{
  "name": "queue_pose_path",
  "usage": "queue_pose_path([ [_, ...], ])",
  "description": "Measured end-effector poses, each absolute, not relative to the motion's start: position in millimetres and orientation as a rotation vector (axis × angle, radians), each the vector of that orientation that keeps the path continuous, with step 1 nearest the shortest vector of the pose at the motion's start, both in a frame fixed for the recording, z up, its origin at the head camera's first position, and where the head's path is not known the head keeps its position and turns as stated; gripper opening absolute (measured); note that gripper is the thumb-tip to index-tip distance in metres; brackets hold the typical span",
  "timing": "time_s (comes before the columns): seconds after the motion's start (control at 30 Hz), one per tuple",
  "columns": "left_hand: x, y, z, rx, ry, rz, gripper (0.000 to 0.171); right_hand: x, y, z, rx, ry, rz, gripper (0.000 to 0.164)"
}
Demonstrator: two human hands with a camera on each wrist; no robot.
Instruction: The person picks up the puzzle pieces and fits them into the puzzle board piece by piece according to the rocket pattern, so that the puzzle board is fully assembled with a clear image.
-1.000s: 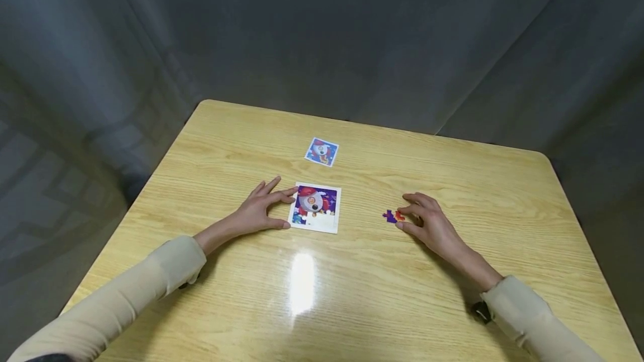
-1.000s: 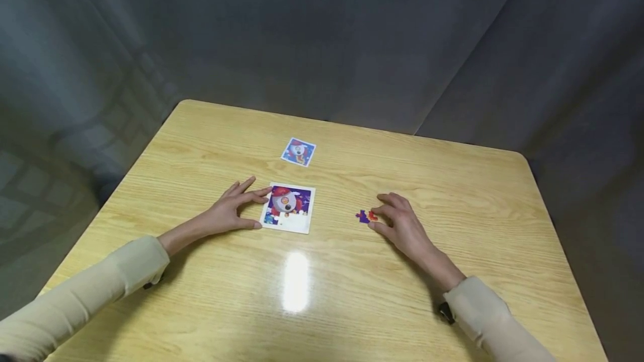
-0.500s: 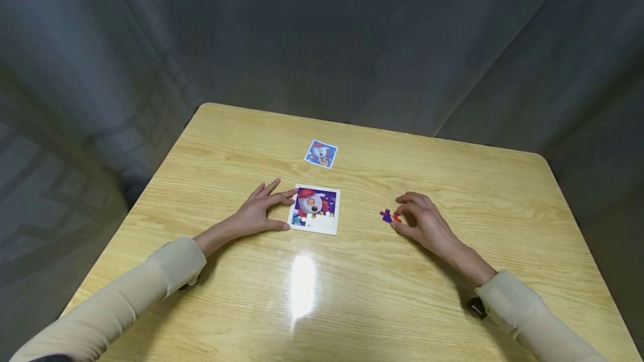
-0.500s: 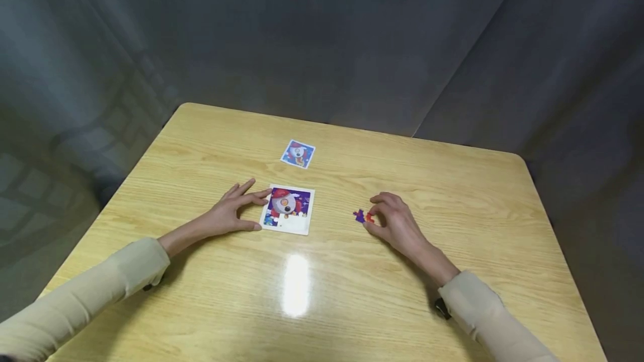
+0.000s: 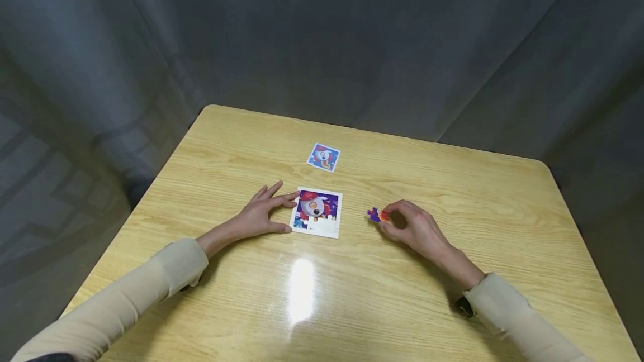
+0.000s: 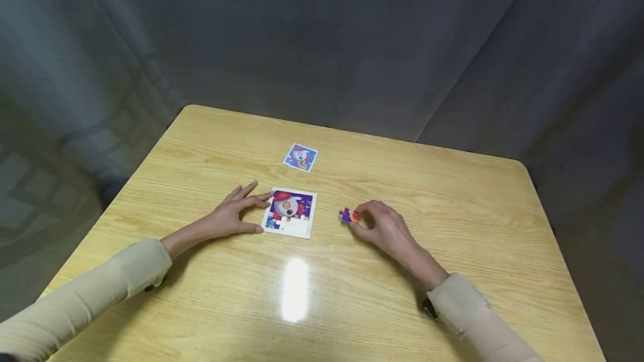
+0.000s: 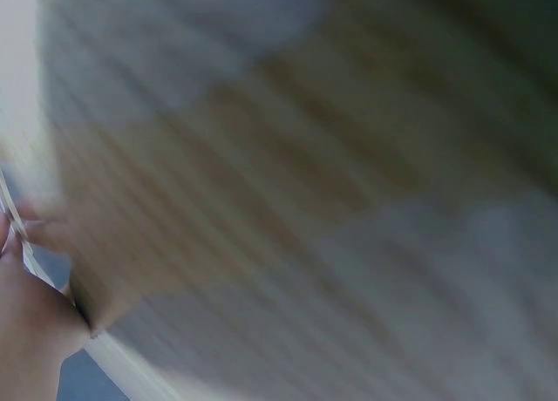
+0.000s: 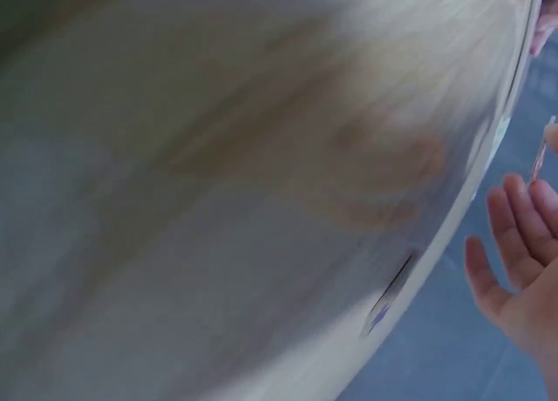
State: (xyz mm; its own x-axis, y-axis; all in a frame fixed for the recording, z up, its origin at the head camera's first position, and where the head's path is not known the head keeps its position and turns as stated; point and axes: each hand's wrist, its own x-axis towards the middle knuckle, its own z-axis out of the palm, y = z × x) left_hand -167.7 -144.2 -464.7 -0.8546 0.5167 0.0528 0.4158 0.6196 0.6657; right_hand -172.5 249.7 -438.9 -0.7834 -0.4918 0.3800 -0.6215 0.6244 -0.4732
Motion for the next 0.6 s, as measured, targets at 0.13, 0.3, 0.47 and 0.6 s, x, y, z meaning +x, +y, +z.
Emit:
queue_pose_path([
  [0.13,-168,-143,-464,0.786,2.691,1.064,0.052,-172,237,-437,0.957,-2.607,0.947,0.026],
  [0.3,-168,-140,-462,0.779,2.688,1.061,0.052,-173,223,-435,1.017,-2.573,0.981,0.027],
  [0.47,-169,-139,-461,0.775,2.687,1.053,0.051,-174,209,-434,1.1,-2.51,0.979,0.028],
  [0.6,-169,-140,-460,0.791,2.696,1.061,0.051,-175,196,-434,1.159,-2.458,0.979,0.029],
])
